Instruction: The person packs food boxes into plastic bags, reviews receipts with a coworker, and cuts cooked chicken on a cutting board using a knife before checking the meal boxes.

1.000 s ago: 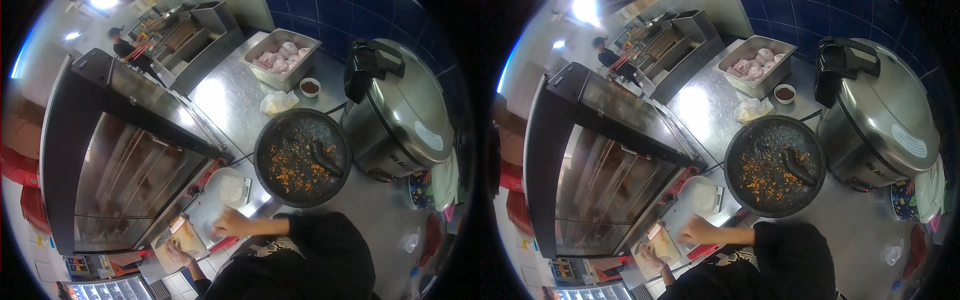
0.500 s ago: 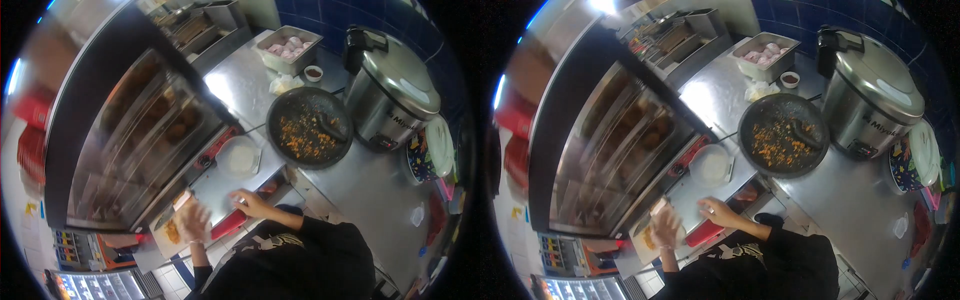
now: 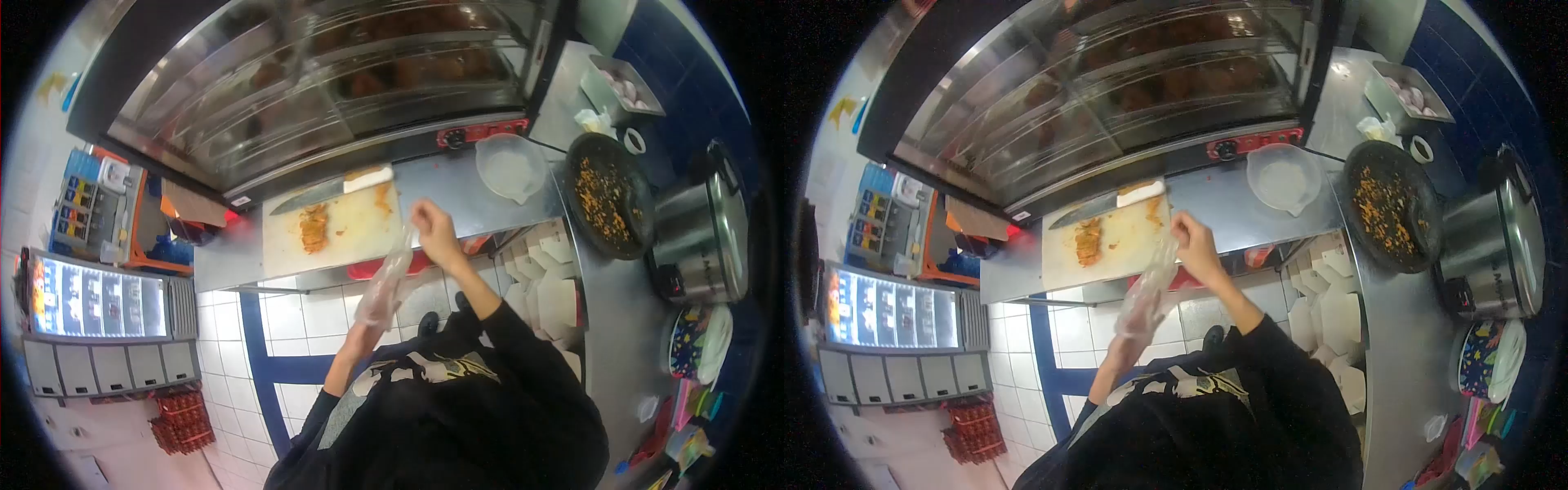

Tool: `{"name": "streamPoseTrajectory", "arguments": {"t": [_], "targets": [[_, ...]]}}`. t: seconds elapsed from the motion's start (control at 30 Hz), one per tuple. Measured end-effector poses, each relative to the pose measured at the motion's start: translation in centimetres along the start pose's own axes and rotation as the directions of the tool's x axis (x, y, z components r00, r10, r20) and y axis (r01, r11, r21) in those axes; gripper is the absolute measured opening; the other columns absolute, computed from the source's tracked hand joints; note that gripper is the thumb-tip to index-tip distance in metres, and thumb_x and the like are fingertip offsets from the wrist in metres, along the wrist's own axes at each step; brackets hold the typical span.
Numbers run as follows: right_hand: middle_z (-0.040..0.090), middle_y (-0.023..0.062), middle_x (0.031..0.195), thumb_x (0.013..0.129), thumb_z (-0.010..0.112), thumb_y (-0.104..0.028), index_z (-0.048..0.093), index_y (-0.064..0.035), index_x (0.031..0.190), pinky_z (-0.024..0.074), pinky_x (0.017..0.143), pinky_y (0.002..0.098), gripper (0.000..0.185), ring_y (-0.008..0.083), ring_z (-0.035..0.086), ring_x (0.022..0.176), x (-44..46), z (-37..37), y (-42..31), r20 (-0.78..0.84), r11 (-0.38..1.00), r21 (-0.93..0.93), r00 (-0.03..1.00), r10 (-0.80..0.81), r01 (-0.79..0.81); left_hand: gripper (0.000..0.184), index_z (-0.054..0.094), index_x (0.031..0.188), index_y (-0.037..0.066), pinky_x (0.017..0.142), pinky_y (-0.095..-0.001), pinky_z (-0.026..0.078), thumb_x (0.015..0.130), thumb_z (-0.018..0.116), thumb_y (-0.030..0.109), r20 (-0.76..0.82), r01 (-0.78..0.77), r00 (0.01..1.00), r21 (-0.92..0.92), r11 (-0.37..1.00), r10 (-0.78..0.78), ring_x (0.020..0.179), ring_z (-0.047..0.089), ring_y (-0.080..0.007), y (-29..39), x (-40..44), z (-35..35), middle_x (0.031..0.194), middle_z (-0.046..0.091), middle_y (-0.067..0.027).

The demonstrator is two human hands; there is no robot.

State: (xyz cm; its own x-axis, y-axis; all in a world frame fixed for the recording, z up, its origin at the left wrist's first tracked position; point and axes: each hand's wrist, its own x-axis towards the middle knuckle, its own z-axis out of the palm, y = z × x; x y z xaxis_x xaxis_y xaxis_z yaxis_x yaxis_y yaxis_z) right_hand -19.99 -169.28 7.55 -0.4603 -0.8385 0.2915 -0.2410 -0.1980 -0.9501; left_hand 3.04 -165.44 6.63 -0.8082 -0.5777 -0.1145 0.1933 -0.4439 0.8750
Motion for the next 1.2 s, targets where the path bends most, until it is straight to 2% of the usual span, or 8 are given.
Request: {"name": "streamPoseTrajectory", "arguments": {"t": [0.17,0.23,0.37,0.67,0.8,0.87,0.93,1.2], "targets": [[0.057,0.0087,0.083,0.085,0.051,-0.001,0.055,-0.0026,0.092,0.0443,0.073,0.0289,0.008,0.0184,0.054,0.078,8.7,4.4,4.7,0.361,0.982,-0.089,0.914,0.187,-0.166,0.073,0.006,0.150,0.027,0.112,-0.0561,0.016,0.092,0.033,0.062,-0.096,-0.101,0.992,-0.261,0.960,0.078,0.140,0.018,-0.0368,1.4,0.0,-1.4,0.156,0.010,-0.0112],[0.058,0.0104,0.103,0.084,0.055,-0.006,0.055,-0.0032,0.101,0.0430,0.085,0.0374,0.017,0.0260,0.056,0.096,11.0,7.4,9.5,0.367,0.749,-0.496,0.888,-0.279,0.440,0.067,0.011,0.149,0.032,0.110,-0.0585,0.020,0.092,0.031,0.061,-0.163,-0.178,0.978,-0.325,0.929,0.131,0.138,0.022,-0.0406,1.6,1.7,-2.8,0.154,0.014,-0.0136],[0.054,0.0143,0.107,0.080,0.059,-0.012,0.054,-0.0038,0.111,0.0368,0.096,0.0448,0.032,0.0305,0.052,0.107,14.5,8.8,10.9,0.673,0.439,-0.676,0.739,0.038,0.593,0.064,0.016,0.148,0.031,0.108,-0.0607,0.023,0.093,0.034,0.058,-0.278,-0.204,0.958,-0.478,0.854,0.074,0.137,0.025,-0.0401,0.9,5.3,-7.3,0.153,0.018,-0.0149],[0.055,0.0178,0.103,0.071,0.060,-0.012,0.056,0.0004,0.105,0.0402,0.087,0.0412,0.036,0.0317,0.054,0.100,16.6,9.0,12.6,0.771,0.366,-0.593,0.636,0.003,0.717,0.061,0.016,0.147,0.034,0.103,-0.0636,0.030,0.093,0.038,0.054,-0.265,-0.146,0.964,-0.562,0.814,-0.010,0.136,0.027,-0.0396,0.0,9.8,-11.3,0.152,0.021,-0.0152],[0.054,0.0197,0.109,0.070,0.062,-0.015,0.053,0.0031,0.112,0.0391,0.090,0.0454,0.046,0.0330,0.054,0.103,14.2,7.5,4.8,0.709,0.499,-0.662,0.684,0.173,0.559,0.055,0.030,0.141,0.026,0.102,-0.0640,0.029,0.093,0.042,0.050,-0.322,-0.216,0.947,-0.585,0.782,0.021,0.133,0.031,-0.0365,1.1,13.4,-11.7,0.148,0.029,-0.0136],[0.055,0.0194,0.113,0.070,0.065,-0.018,0.049,0.0031,0.121,0.0382,0.088,0.0502,0.057,0.0330,0.055,0.102,11.3,7.0,6.8,0.613,0.450,-0.690,0.788,-0.052,0.567,0.049,0.036,0.134,0.023,0.102,-0.0629,0.030,0.093,0.044,0.048,-0.394,-0.257,0.919,-0.595,0.762,0.003,0.129,0.035,-0.0344,0.3,15.5,-13.3,0.142,0.036,-0.0126],[0.056,0.0169,0.114,0.076,0.062,-0.019,0.045,-0.0010,0.129,0.0375,0.086,0.0528,0.059,0.0317,0.056,0.101,9.4,7.6,7.9,0.546,0.346,-0.825,0.787,0.285,0.447,0.048,0.043,0.128,0.016,0.100,-0.0592,0.032,0.090,0.050,0.046,-0.561,-0.309,0.825,-0.543,0.781,-0.064,0.120,0.041,-0.0314,0.8,16.6,-13.1,0.134,0.041,-0.0108],[0.059,0.0075,0.082,0.078,0.059,-0.022,0.058,-0.0098,0.079,0.0421,0.076,0.0415,0.013,0.0270,0.056,0.085,-9.3,2.4,4.4,0.124,0.629,-0.745,0.972,-0.200,0.224,0.035,0.051,0.122,0.002,0.086,-0.0312,0.047,0.094,0.050,0.022,-0.633,-0.380,0.634,0.246,0.892,0.445,0.096,0.057,-0.0227,1.5,9.1,-0.2,0.114,0.057,-0.0116]]}}
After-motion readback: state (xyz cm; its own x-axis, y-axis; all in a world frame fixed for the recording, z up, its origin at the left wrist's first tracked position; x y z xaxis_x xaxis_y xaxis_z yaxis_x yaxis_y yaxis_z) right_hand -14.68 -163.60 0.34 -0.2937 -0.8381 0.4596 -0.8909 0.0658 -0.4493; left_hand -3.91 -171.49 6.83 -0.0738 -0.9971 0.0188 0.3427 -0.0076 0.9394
